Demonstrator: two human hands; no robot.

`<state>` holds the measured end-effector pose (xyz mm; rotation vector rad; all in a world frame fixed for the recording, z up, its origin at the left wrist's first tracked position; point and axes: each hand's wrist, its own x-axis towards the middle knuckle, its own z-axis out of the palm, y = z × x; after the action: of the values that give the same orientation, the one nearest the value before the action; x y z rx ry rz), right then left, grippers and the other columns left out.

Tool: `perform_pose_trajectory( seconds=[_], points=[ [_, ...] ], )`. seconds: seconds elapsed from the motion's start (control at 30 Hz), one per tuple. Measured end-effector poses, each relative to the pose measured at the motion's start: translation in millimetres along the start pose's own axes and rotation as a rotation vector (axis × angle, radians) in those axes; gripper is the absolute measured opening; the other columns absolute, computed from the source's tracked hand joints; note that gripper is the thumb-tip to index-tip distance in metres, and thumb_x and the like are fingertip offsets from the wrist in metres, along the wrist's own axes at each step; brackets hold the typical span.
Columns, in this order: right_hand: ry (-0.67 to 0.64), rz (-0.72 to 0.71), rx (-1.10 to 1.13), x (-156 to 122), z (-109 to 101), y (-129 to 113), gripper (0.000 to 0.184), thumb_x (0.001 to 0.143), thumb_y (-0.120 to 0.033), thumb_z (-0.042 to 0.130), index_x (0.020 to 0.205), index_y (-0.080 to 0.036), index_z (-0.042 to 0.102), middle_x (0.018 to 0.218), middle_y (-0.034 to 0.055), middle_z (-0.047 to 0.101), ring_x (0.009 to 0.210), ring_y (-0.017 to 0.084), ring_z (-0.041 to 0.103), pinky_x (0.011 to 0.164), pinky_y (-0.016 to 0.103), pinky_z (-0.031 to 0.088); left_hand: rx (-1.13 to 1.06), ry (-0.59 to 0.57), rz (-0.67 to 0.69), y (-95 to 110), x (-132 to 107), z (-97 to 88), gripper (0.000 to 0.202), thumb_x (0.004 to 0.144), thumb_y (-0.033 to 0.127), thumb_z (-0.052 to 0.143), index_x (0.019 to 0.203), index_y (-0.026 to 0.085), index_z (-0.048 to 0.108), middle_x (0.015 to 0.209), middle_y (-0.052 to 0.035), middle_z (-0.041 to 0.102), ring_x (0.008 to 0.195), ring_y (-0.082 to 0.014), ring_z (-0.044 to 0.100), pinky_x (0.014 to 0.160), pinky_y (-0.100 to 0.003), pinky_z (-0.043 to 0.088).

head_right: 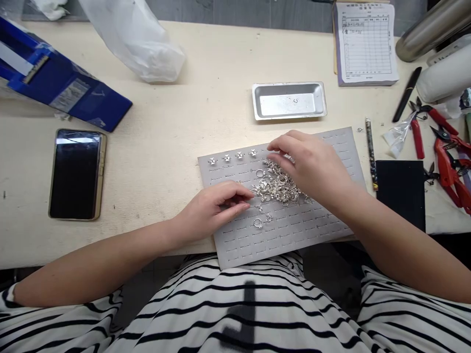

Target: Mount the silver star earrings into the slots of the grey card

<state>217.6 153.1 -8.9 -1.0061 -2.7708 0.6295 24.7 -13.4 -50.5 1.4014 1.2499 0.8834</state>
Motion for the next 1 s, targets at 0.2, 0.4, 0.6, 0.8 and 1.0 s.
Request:
perform_pose_trajectory(
  seconds=[0.2, 0.4, 0.6, 0.8, 1.0],
  points=[
    [-0.069, -0.089, -0.013, 0.9, 5.9, 2.7, 0.017, 0.098, -0.037, 0.061, 0.103, -0.029, 0.075, 0.100, 0.0056, 0.078, 0.090, 0.026, 0.070, 0.074, 0.041, 0.053, -0.010, 0.007, -0.012, 1.0, 0.9, -0.1, 0.015, 0.102, 0.027, 0.062, 0.113, 0.020, 0.069, 0.109, -0.0050, 0.073, 0.092, -0.0148, 0.067, 0.082, -0.030, 0.057],
    [-0.049, 0.012, 0.108, -2.4, -0.1, -6.1, 0.013, 0.096, -0.032, 0.064, 0.098, -0.026, 0.075, 0.093, 0.0035, 0.079, 0.081, 0.021, 0.071, 0.071, 0.036, 0.054, -0.168, 0.043, -0.122, 4.8, 2.7, -4.5, 0.018, 0.101, 0.030, 0.063, 0.115, 0.021, 0.070, 0.113, -0.0063, 0.074, 0.100, -0.0166, 0.070, 0.086, -0.031, 0.060],
    [-0.174, 0.099, 0.300, -18.6, -8.8, -18.2, 0.014, 0.096, -0.039, 0.068, 0.096, -0.027, 0.075, 0.088, 0.0005, 0.078, 0.077, 0.017, 0.070, 0.067, 0.033, 0.055, -0.354, 0.112, -0.154, 9.1, 11.3, -3.1, 0.034, 0.097, 0.032, 0.069, 0.128, 0.020, 0.065, 0.131, -0.0097, 0.070, 0.114, -0.0189, 0.071, 0.098, -0.034, 0.060],
    [-0.194, 0.151, 0.549, -30.7, -6.2, -23.3, 0.022, 0.091, -0.045, 0.076, 0.102, -0.027, 0.072, 0.096, 0.0009, 0.077, 0.086, 0.018, 0.073, 0.077, 0.034, 0.060, -0.470, 0.118, -0.186, 22.1, 25.3, -0.4, 0.021, 0.094, 0.035, 0.074, 0.099, 0.015, 0.071, 0.102, -0.0068, 0.076, 0.096, -0.0164, 0.072, 0.092, -0.034, 0.059],
    [-0.155, 0.186, 0.694, -31.7, -4.4, -19.6, 0.025, 0.094, -0.047, 0.073, 0.103, -0.024, 0.074, 0.094, 0.0030, 0.078, 0.084, 0.017, 0.073, 0.074, 0.032, 0.060, -0.774, 0.123, -0.335, 26.1, 34.8, 3.4, 0.026, 0.091, 0.039, 0.077, 0.094, 0.016, 0.064, 0.096, -0.0046, 0.074, 0.093, -0.0142, 0.072, 0.088, -0.030, 0.058]
  ],
)
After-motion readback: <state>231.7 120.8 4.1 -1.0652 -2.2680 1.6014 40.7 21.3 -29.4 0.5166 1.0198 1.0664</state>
